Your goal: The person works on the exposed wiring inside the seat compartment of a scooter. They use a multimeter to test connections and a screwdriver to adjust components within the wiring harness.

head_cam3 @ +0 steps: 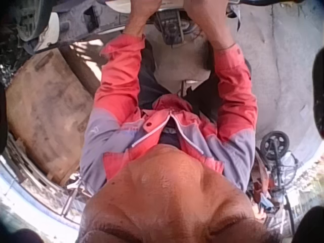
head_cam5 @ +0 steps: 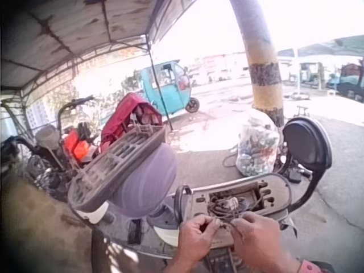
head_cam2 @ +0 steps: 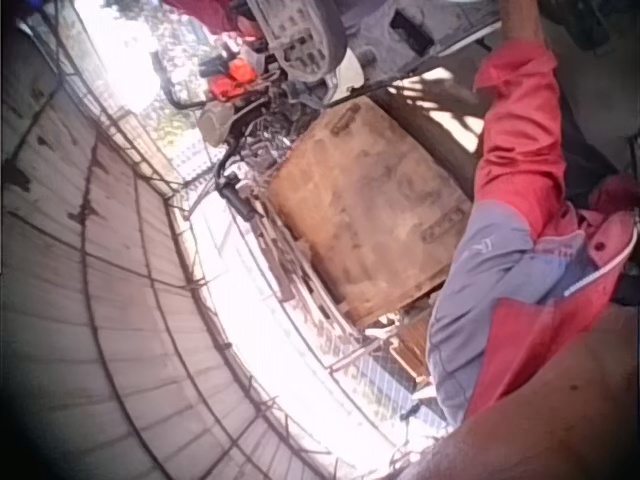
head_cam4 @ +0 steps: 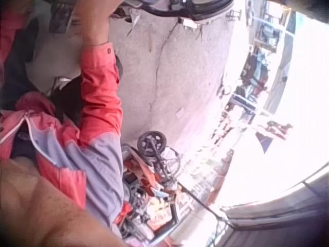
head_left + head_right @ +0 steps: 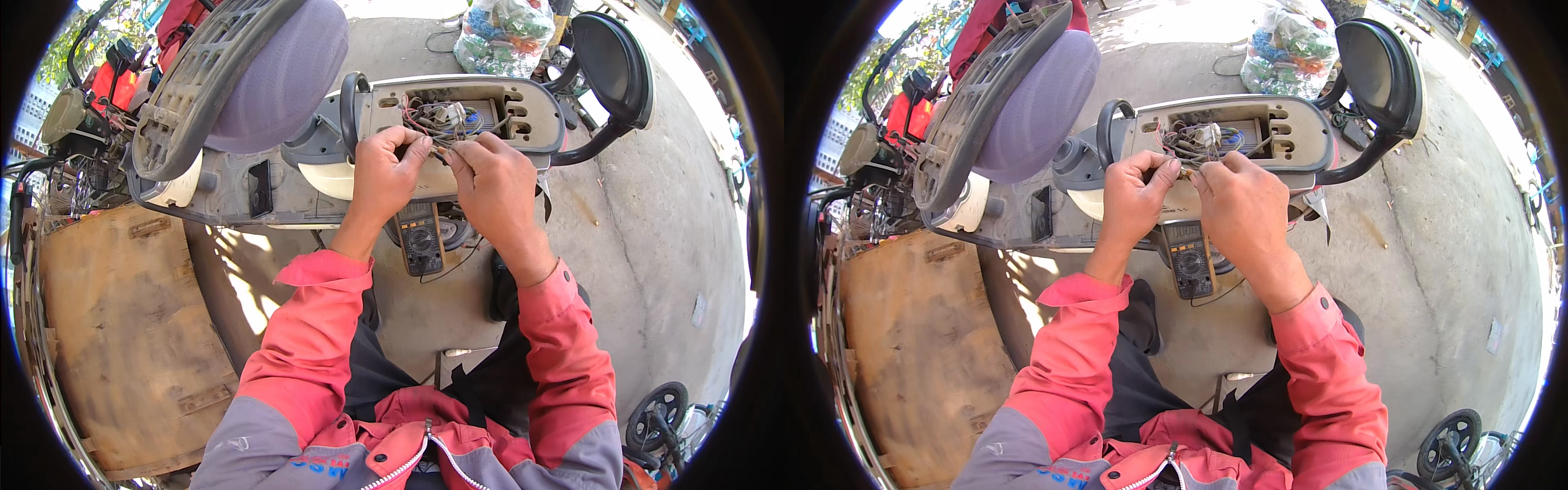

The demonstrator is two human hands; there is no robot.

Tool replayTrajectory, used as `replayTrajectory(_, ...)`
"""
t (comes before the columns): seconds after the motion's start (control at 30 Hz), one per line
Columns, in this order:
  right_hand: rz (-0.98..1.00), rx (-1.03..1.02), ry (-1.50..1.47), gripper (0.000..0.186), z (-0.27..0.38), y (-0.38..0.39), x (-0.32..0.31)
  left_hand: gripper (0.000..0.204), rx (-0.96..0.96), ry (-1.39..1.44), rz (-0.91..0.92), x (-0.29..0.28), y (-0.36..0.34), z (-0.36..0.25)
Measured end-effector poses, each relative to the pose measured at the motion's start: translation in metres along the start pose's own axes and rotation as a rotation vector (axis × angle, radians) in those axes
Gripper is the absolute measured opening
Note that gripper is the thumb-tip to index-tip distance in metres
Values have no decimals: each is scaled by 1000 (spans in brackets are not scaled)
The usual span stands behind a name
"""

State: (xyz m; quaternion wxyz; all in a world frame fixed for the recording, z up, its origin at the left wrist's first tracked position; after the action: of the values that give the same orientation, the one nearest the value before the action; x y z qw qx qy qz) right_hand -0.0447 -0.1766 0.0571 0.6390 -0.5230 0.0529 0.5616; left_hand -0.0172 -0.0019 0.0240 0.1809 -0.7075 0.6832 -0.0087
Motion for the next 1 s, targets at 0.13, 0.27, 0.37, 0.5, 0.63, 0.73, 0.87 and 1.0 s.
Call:
replayTrajectory(0.13, 10, 75, -193, 13, -12, -7, 0, 21, -16, 17, 12, 0, 0, 0)
replayTrajectory(0.27, 29, -1, -140, 12, -9, -10, -2, 21, -25, 47, 19, -2, -1, 3)
replayTrajectory(0.37, 17, -94, -52, 13, -4, -9, -3, 20, -15, 67, 10, -3, -1, 3)
replayTrajectory(0.5, 0, 14, -135, 10, -13, -9, 4, 18, 20, 70, -12, 0, -1, 3)
replayTrajectory(0.63, 29, 35, -179, 10, -19, -10, 4, 18, 25, 78, -8, 2, -1, 2)
replayTrajectory(0.73, -27, -69, -70, 11, -11, -9, 2, 17, 0, 75, -21, 2, -1, 4)
replayTrajectory(0.87, -9, -21, -118, 13, -12, -8, 4, 16, 2, 80, -14, 2, -1, 4)
replayTrajectory(1.0, 114, 111, -274, 16, -24, -11, 3, 15, 25, 61, -1, 3, 0, 2)
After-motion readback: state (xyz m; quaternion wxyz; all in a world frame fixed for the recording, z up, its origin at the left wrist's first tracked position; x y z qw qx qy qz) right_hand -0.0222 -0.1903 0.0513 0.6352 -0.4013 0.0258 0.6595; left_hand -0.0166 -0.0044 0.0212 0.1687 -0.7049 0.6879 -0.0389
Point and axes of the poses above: each hand's wrist, its own y-axis away from the middle knuckle, its own x-axis out of the palm, z = x × y, the point moved 2 cm from there along -y, towards the middle knuckle, and after that the axes turned 2 degrees about -x, right-handed, at the moved point
